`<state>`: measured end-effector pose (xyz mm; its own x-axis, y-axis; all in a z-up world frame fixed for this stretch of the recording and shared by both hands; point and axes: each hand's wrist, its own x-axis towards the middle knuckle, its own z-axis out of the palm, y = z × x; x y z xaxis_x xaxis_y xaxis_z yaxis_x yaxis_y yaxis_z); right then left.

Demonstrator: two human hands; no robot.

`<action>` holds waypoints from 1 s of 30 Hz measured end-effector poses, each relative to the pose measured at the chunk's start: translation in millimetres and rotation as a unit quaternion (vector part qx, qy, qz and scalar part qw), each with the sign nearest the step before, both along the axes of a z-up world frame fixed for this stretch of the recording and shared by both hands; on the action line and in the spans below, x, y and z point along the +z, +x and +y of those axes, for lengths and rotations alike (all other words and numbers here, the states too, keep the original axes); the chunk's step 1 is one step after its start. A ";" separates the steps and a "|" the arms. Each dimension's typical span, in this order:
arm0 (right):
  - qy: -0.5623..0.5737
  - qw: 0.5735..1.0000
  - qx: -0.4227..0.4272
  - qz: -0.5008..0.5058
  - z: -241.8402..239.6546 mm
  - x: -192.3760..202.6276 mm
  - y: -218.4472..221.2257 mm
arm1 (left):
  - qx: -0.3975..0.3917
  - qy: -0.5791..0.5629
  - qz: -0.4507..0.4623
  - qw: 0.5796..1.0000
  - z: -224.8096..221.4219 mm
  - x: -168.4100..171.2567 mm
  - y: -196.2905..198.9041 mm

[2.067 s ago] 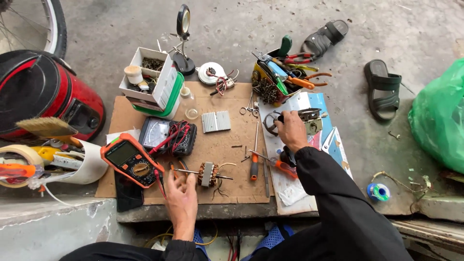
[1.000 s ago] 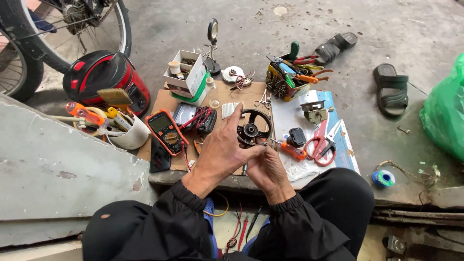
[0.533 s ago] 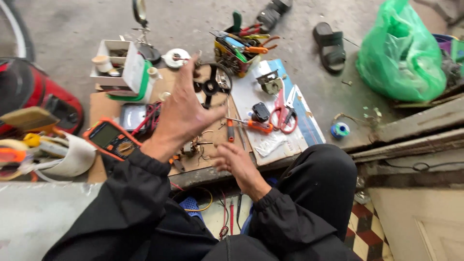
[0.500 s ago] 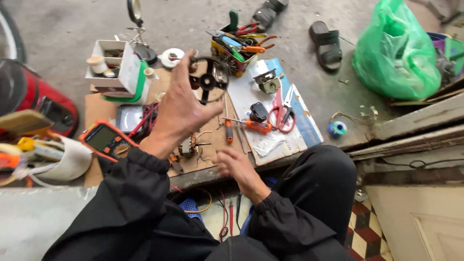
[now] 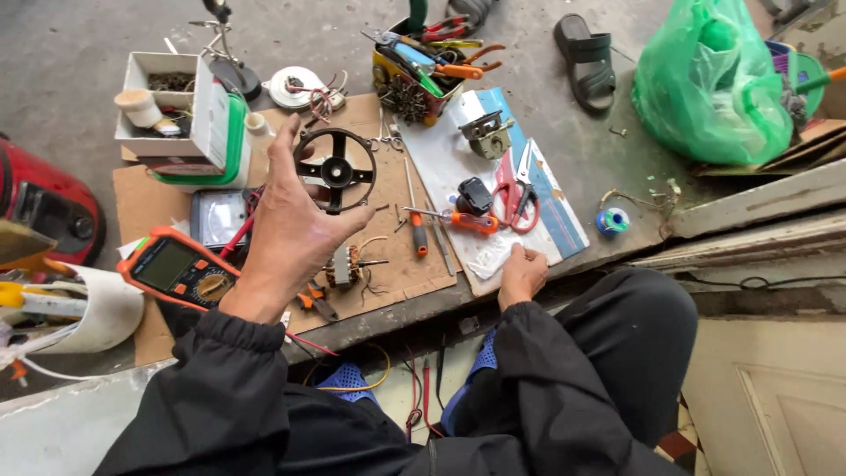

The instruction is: Finalizing the assembly of a small electric motor by adjusting the stator and rotor components using hand tools.

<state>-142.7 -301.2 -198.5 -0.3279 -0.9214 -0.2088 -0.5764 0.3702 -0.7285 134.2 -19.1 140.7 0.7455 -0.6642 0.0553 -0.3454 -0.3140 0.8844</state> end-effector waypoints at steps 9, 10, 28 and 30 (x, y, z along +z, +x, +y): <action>-0.051 0.988 0.144 -0.021 29.9 36.9 13.2 | 0.022 -0.200 -0.122 0.972 -1.9 4.5 -3.1; -0.058 0.987 0.150 -0.029 51.0 75.7 29.6 | 0.027 -0.205 -0.132 0.970 -5.4 3.4 -3.3; -0.088 0.818 0.472 -0.317 78.4 350.2 112.7 | 0.006 -0.263 -0.150 0.953 -25.9 -3.1 -24.4; -0.074 0.815 0.463 -0.340 73.9 340.0 115.3 | 0.003 -0.246 -0.163 0.955 -22.7 -4.6 -26.1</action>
<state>-27.4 -227.4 141.5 0.6671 -0.7402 0.0838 -0.0026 -0.1148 -0.9934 108.2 -41.8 136.1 0.6393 -0.4932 0.5899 -0.6277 0.1084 0.7709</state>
